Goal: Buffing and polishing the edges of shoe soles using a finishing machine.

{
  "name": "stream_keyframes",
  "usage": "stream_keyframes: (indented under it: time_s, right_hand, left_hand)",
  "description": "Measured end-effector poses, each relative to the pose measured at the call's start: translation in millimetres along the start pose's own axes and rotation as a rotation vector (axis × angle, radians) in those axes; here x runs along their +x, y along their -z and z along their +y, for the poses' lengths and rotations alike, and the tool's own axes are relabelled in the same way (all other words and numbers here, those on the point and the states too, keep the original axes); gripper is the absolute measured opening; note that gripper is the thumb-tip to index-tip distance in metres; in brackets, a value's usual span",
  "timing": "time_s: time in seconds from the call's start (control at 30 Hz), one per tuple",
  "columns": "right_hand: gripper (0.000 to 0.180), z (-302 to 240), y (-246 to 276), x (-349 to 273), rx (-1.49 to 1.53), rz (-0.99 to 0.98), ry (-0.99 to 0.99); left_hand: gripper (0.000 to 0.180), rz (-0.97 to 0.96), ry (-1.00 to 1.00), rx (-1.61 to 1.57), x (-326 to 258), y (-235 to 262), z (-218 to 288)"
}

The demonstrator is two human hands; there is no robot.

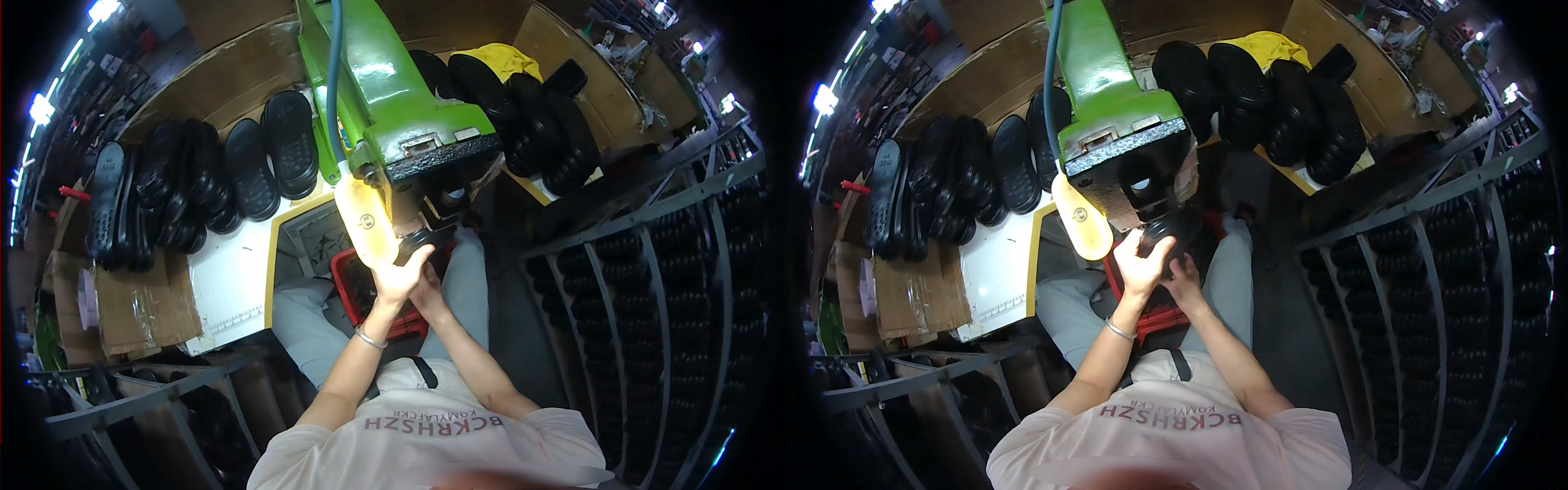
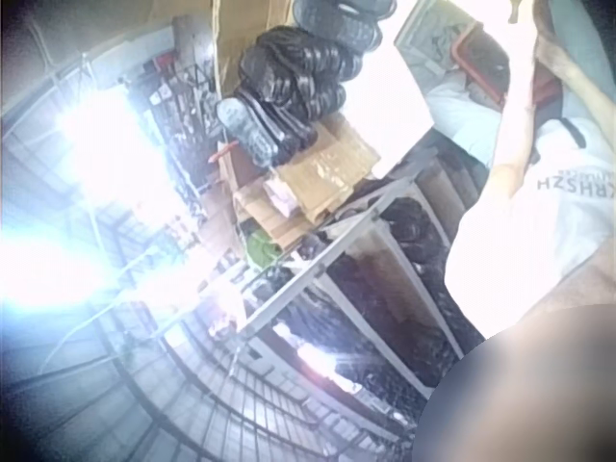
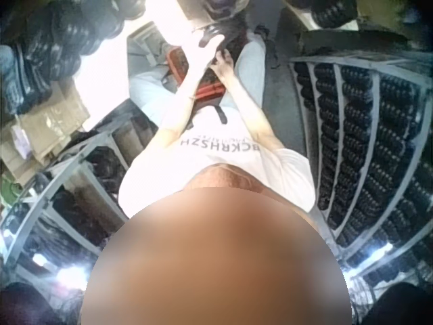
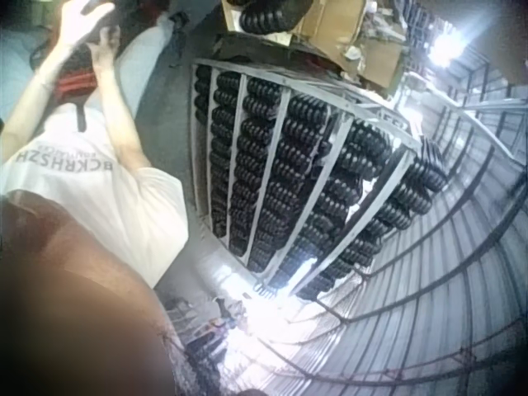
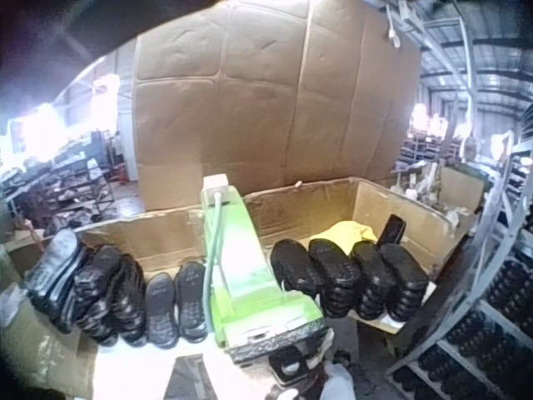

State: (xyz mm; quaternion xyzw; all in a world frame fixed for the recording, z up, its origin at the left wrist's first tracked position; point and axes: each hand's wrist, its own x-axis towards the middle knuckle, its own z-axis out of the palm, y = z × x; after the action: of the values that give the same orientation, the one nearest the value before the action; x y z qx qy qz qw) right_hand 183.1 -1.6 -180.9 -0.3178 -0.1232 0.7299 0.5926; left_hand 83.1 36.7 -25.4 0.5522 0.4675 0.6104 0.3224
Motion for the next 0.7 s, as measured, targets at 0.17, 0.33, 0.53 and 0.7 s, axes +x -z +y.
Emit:
stream_keyframes:
  time_s: [0.17,0.33,0.53,0.7]
  right_hand:
    - [0.048,-5.6,4.2,-9.0,-0.080,0.180,0.012]
    - [0.045,-46.9,3.7,-18.8,-0.233,0.273,0.183]
    - [0.046,-30.2,12.9,-19.4,-0.147,0.171,0.062]
    - [0.052,5.4,2.2,-15.4,-0.018,0.021,-0.022]
  left_hand:
    - [0.020,-0.003,0.073,-0.066,-9.2,5.8,-8.5]
    - [0.021,0.090,0.111,-0.192,-25.4,-0.3,-13.5]
    - [0.023,0.111,0.097,-0.145,-25.7,0.9,-19.4]
    - [0.023,0.082,-0.030,0.030,-10.5,-2.6,-19.0]
